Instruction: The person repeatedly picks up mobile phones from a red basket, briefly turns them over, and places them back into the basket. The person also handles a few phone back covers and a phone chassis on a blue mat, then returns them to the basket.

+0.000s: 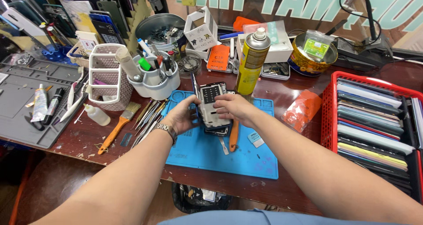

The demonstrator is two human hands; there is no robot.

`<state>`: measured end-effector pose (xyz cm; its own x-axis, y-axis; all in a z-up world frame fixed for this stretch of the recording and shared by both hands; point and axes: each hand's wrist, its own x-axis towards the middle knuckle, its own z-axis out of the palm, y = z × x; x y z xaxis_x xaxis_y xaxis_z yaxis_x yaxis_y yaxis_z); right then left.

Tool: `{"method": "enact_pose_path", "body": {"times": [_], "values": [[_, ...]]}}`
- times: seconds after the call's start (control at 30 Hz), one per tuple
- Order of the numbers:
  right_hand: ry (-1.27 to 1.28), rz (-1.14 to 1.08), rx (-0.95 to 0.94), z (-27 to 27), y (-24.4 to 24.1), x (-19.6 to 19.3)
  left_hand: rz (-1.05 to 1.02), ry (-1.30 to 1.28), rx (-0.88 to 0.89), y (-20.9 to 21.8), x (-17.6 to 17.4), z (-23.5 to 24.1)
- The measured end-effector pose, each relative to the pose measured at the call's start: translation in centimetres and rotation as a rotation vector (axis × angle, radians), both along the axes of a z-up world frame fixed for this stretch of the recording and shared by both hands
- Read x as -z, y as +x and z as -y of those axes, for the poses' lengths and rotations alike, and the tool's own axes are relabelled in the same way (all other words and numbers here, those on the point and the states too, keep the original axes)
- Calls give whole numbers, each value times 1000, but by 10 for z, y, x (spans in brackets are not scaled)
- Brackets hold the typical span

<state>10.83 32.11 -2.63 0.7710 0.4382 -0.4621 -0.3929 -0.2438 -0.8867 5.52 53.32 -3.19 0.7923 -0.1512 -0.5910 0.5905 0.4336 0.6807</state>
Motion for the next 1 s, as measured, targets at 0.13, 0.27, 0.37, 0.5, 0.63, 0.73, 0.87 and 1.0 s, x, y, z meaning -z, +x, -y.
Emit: {"method": "enact_pose_path", "body": {"times": [0.13,0.27,0.37,0.5,0.63,0.73,0.87,1.0], "values": [[40,-84,-78,-15,-16,-7,67,-119,38,1,19,-4],[-194,128,-298,-25,-38,-14,61,-219,-6,19,38,-13],[-212,185,-338,-27,-47,-17,13,-148,-78,22,45,-18],[-158,295,-104,-23,-33,-21,165,-196,-15,0,31,-37],[7,111,268,-14,2,-22,148,-193,129,-23,-3,-37],[302,-154,147,5,17,-11,208,-220,152,-32,-24,-17],[492,-275,269,56,21,12,202,-339,141,-33,-44,0],[526,-329,480,106,12,22,275,-433,287,-31,-50,15]]}}
